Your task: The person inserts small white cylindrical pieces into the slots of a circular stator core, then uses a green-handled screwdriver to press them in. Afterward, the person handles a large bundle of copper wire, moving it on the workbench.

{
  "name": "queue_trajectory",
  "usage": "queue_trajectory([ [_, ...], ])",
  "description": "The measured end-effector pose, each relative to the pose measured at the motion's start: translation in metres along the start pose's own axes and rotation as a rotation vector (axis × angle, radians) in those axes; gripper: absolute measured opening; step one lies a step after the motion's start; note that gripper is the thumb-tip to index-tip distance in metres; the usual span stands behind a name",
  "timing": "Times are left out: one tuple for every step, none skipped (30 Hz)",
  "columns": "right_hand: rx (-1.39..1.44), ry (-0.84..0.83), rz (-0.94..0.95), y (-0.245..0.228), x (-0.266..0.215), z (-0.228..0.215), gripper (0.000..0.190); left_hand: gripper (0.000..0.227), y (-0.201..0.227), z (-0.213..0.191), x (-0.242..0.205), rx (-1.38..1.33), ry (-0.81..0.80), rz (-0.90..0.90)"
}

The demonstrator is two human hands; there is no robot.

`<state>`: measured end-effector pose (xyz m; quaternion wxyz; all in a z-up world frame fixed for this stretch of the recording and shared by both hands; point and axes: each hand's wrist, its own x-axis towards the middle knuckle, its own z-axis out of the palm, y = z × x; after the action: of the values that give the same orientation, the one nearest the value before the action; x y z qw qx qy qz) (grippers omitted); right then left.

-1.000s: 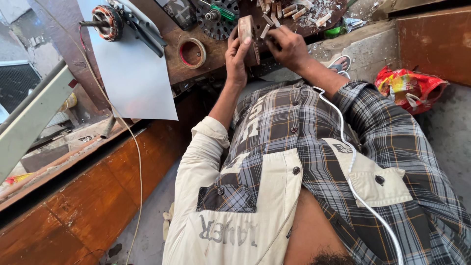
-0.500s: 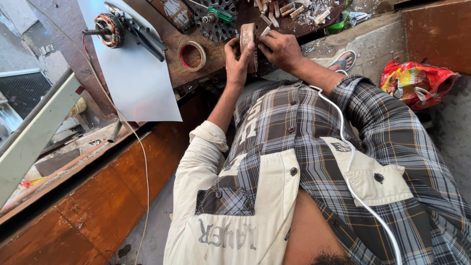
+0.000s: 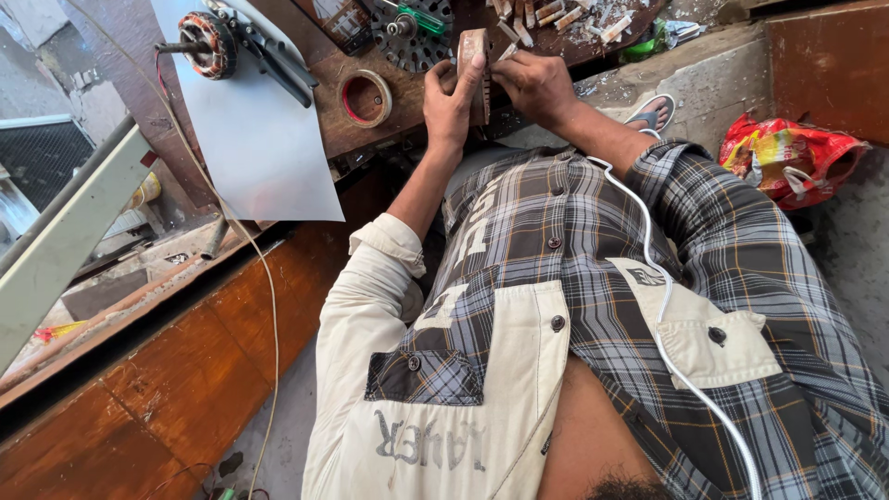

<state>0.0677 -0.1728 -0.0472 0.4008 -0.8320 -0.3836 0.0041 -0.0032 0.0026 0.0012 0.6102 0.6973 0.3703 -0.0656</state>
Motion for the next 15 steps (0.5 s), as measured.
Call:
queue_trajectory([
  [0.003,0.009,-0.014,0.0,0.002,0.0,0.007,0.112,-0.001,-0.001,0.0,-0.007,0.0,0.001],
  [-0.01,0.002,-0.04,0.001,0.003,-0.001,0.008,0.113,-0.001,-0.001,0.0,-0.014,-0.002,0.001],
  [-0.023,-0.006,-0.066,0.0,0.004,-0.003,0.008,0.112,-0.002,0.0,0.0,-0.027,0.009,0.007],
  [-0.038,-0.014,-0.09,0.001,0.005,-0.006,0.008,0.111,-0.003,0.002,0.001,-0.041,0.017,0.013],
  [-0.055,-0.023,-0.1,0.0,0.004,-0.01,0.01,0.111,-0.004,0.004,0.001,-0.056,0.024,0.018],
  [-0.072,-0.03,-0.116,0.001,0.006,-0.015,0.011,0.11,-0.003,0.006,0.002,-0.076,0.023,0.018],
  [-0.09,-0.038,-0.131,0.002,0.008,-0.02,0.012,0.11,-0.002,0.008,0.004,-0.096,0.022,0.018],
  [-0.094,-0.037,-0.136,0.0,0.007,-0.023,0.013,0.11,-0.004,0.008,0.002,-0.116,0.025,0.012],
  [-0.098,-0.036,-0.14,-0.001,0.005,-0.027,0.014,0.108,-0.005,0.007,0.0,-0.14,0.01,0.007],
  [-0.106,-0.032,-0.147,-0.001,0.006,-0.031,0.015,0.106,-0.004,0.008,0.001,-0.166,-0.005,0.007],
  [-0.102,-0.028,-0.139,-0.002,0.007,-0.032,0.016,0.104,-0.004,0.007,0.002,-0.192,-0.021,0.008],
  [-0.101,-0.024,-0.127,-0.003,0.007,-0.033,0.016,0.103,-0.003,0.009,0.002,-0.197,-0.027,-0.01],
  [-0.099,-0.02,-0.115,-0.003,0.007,-0.034,0.017,0.101,-0.002,0.01,0.002,-0.202,-0.033,-0.028],
  [-0.101,-0.045,-0.108,-0.003,0.007,-0.033,0.024,0.1,-0.001,0.01,0.002,-0.205,-0.039,-0.045],
  [-0.103,-0.07,-0.101,-0.003,0.008,-0.03,0.032,0.099,0.0,0.01,0.003,-0.216,-0.04,-0.036],
])
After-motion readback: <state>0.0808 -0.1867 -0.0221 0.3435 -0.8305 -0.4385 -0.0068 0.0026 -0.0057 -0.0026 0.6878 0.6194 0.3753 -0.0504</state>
